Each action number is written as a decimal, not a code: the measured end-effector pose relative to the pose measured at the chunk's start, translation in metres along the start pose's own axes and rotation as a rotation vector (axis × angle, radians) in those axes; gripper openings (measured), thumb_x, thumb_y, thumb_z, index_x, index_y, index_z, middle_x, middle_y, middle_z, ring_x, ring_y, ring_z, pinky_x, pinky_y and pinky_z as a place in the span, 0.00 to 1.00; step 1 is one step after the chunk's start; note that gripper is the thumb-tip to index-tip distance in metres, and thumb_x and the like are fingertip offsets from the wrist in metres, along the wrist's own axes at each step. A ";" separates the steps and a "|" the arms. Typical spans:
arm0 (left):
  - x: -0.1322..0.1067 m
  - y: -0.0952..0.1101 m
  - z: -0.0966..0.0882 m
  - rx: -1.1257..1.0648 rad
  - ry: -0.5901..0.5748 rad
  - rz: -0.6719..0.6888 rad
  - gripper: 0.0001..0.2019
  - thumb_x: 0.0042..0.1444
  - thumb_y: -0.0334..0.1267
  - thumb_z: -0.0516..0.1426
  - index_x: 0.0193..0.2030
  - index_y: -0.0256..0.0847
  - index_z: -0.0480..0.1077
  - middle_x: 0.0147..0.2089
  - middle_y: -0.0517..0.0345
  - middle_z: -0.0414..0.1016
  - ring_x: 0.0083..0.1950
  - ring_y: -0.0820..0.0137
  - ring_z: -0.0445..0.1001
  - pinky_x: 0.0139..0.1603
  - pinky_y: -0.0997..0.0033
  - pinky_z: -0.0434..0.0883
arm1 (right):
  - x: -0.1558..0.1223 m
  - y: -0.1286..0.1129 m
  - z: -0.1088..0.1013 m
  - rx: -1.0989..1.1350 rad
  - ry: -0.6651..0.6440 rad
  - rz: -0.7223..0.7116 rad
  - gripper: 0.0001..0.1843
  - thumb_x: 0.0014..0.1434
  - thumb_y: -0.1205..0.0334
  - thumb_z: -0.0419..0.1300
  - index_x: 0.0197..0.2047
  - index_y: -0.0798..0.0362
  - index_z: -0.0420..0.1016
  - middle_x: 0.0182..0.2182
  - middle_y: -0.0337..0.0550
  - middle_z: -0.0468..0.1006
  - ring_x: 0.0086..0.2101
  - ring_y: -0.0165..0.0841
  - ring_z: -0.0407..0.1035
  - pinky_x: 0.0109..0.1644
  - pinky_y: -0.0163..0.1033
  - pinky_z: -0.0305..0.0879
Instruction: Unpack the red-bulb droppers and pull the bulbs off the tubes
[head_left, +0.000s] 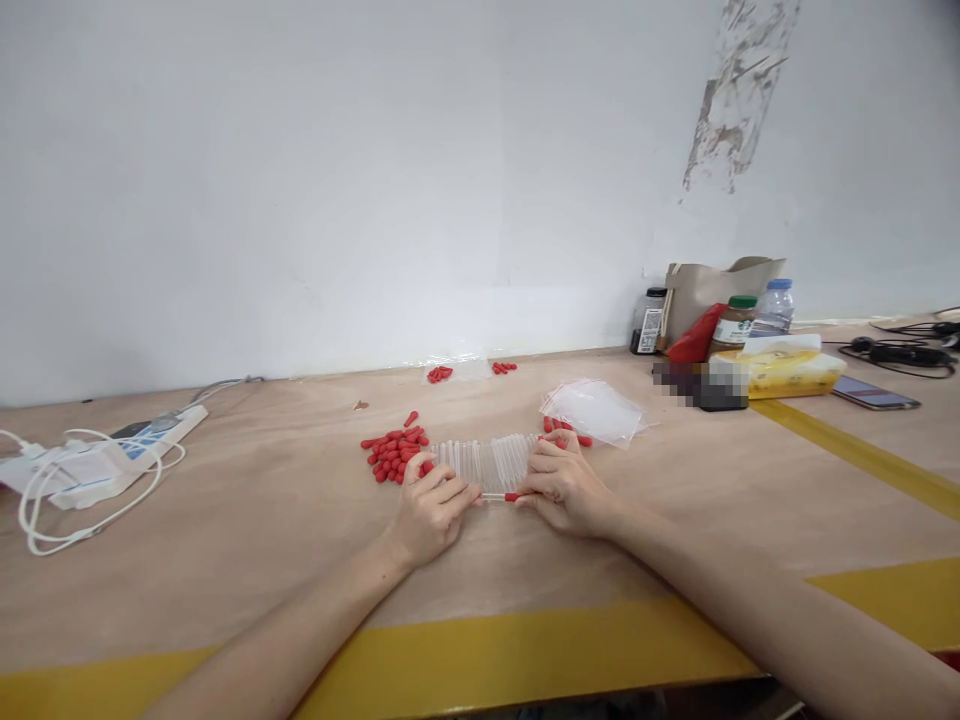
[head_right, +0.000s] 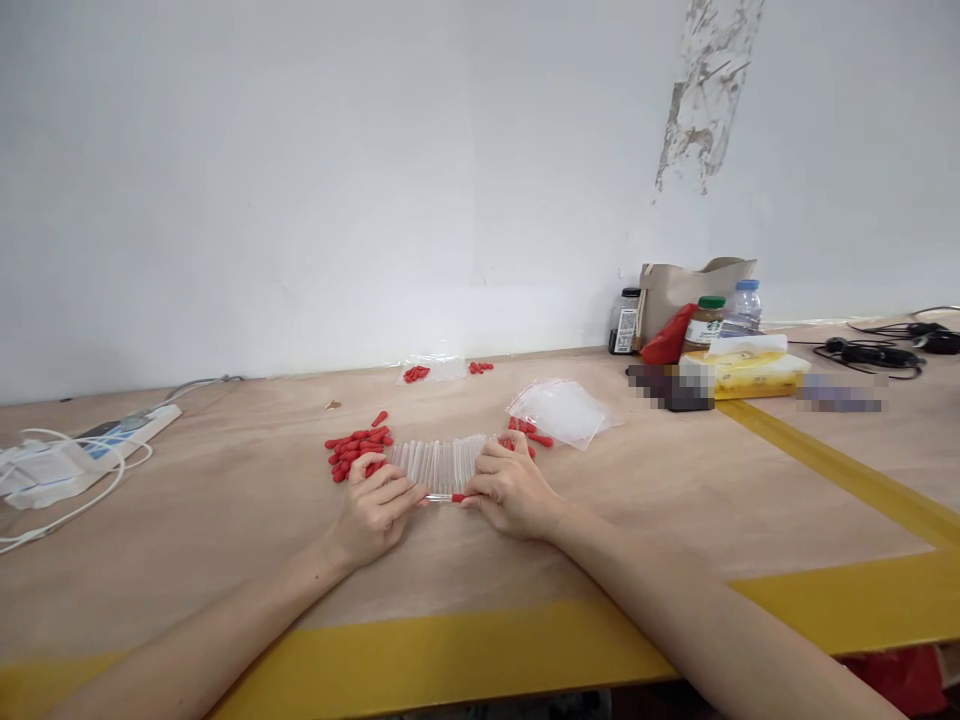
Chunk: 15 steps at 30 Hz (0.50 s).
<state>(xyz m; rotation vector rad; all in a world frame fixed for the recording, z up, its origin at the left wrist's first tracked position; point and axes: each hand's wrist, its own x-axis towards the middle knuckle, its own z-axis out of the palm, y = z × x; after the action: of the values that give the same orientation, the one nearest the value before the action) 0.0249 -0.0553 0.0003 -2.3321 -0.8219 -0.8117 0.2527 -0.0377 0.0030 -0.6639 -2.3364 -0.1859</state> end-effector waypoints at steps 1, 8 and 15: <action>0.000 0.000 0.000 -0.001 0.005 0.003 0.07 0.56 0.33 0.51 0.33 0.44 0.70 0.23 0.63 0.71 0.30 0.72 0.66 0.46 0.60 0.56 | 0.000 0.000 -0.001 0.011 -0.002 0.004 0.09 0.55 0.60 0.55 0.27 0.50 0.74 0.21 0.37 0.67 0.31 0.30 0.59 0.47 0.46 0.45; -0.004 -0.005 0.005 -0.032 0.019 -0.005 0.07 0.56 0.32 0.51 0.35 0.42 0.70 0.26 0.61 0.72 0.28 0.73 0.65 0.36 0.67 0.59 | 0.002 -0.001 -0.005 0.072 -0.017 0.056 0.08 0.55 0.60 0.55 0.28 0.50 0.74 0.22 0.38 0.69 0.32 0.30 0.61 0.46 0.46 0.47; -0.012 -0.036 0.001 -0.117 0.094 -0.322 0.09 0.57 0.31 0.49 0.40 0.40 0.69 0.35 0.55 0.71 0.37 0.71 0.70 0.38 0.73 0.66 | -0.010 0.055 -0.021 0.229 0.195 0.483 0.11 0.55 0.58 0.52 0.30 0.54 0.73 0.28 0.43 0.72 0.28 0.29 0.64 0.32 0.36 0.58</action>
<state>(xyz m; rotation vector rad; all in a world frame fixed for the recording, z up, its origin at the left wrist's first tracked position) -0.0067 -0.0351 0.0015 -2.2710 -1.1542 -1.1216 0.2996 -0.0007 0.0097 -1.0167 -1.9108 0.2225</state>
